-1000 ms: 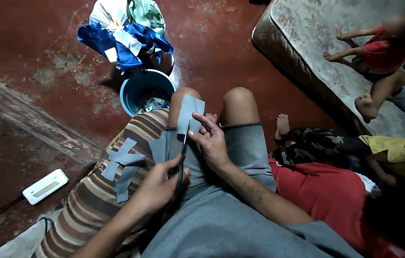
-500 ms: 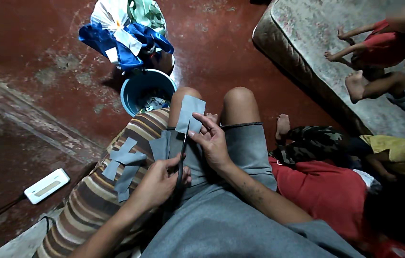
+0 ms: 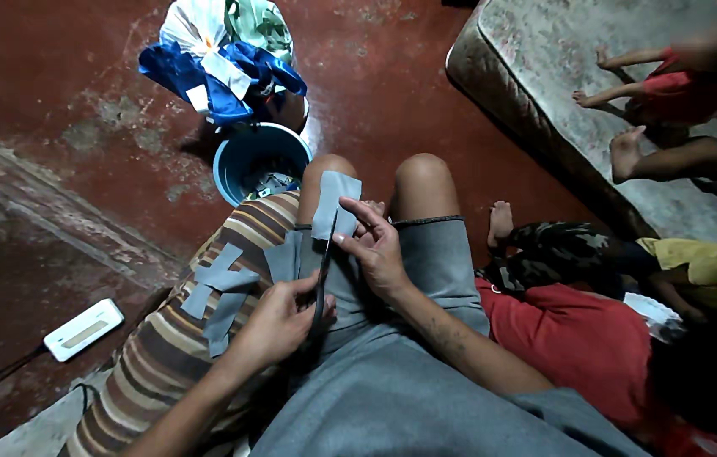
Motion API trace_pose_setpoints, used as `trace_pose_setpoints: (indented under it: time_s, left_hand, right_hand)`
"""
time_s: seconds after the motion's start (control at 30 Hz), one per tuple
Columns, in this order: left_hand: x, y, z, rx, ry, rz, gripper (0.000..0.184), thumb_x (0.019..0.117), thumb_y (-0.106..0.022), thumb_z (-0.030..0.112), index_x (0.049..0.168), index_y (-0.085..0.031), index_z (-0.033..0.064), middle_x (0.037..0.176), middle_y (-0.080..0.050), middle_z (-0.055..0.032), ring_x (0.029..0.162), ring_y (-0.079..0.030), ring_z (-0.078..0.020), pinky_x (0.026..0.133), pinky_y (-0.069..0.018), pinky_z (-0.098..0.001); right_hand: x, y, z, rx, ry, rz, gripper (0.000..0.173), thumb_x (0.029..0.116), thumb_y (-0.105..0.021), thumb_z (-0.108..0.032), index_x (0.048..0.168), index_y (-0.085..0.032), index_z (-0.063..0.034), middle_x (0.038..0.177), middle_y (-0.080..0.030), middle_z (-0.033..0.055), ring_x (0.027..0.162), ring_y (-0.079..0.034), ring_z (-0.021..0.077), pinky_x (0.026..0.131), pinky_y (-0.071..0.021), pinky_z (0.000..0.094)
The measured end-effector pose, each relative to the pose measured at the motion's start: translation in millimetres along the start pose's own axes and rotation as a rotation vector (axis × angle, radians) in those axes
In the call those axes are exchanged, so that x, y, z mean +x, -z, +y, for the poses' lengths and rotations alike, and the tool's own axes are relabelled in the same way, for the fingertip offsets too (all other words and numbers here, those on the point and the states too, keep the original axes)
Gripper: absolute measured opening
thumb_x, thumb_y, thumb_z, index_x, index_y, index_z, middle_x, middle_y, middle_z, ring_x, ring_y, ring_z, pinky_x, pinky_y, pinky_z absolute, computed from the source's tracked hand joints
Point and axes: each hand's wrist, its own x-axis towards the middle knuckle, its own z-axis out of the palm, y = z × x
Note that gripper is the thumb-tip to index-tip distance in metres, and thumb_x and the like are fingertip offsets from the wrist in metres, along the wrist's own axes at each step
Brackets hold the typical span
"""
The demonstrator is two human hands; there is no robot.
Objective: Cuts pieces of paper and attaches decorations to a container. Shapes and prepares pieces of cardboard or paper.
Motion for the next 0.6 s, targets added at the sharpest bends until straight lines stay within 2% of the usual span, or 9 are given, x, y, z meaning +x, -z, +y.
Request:
trace_pose_setpoints:
  time_s: [0.13,0.23,0.4,0.6]
  left_hand:
    - [1.3,-0.8,0.5,0.010,0.007,0.010,0.051,0.1006,-0.064,0.026,0.147,-0.054,0.0092,0.106,-0.077,0.0025,0.095,-0.074,-0.0099,0.090,-0.0620,-0.0297]
    - [0.5,-1.4,1.4,-0.022,0.010,0.017,0.048,0.0999,-0.066,0.023,0.144,-0.056,0.0085,0.102,-0.077,0.0016,0.092,-0.075,-0.0113,0.089,-0.0629,-0.0307]
    - [1.8,-1.1,2.6,0.042,0.005,0.033,0.051,0.0996,-0.065,0.029,0.146,-0.055,0.0104,0.106,-0.077,0.0041,0.094,-0.073,-0.0068,0.089,-0.0610,-0.0278]
    - [1.9,-2.8,1.0,-0.037,0.014,0.038,0.051,0.0992,-0.067,0.025,0.146,-0.055,0.0077,0.105,-0.077,0.0008,0.093,-0.075,-0.0120,0.090,-0.0628,-0.0306]
  right_hand:
    - [-0.1,-0.4,-0.6,0.038,-0.009,-0.017,0.057,0.0838,-0.072,0.006,0.138,-0.062,-0.0054,0.139,-0.058,0.0112,0.114,-0.064,0.0219,0.091,-0.0599,0.0369]
    - [0.2,-0.3,-0.5,0.056,-0.015,-0.015,0.058,0.0835,-0.072,0.007,0.139,-0.061,-0.0055,0.137,-0.059,0.0118,0.111,-0.065,0.0220,0.089,-0.0604,0.0370]
    - [-1.5,-1.5,0.5,0.056,-0.027,-0.033,0.061,0.0830,-0.073,0.005,0.141,-0.060,-0.0069,0.141,-0.057,0.0127,0.113,-0.065,0.0233,0.089,-0.0607,0.0382]
    - [-2.8,-1.2,0.6,0.079,-0.020,-0.028,0.062,0.0820,-0.073,0.008,0.141,-0.060,-0.0059,0.139,-0.057,0.0139,0.112,-0.066,0.0234,0.090,-0.0608,0.0382]
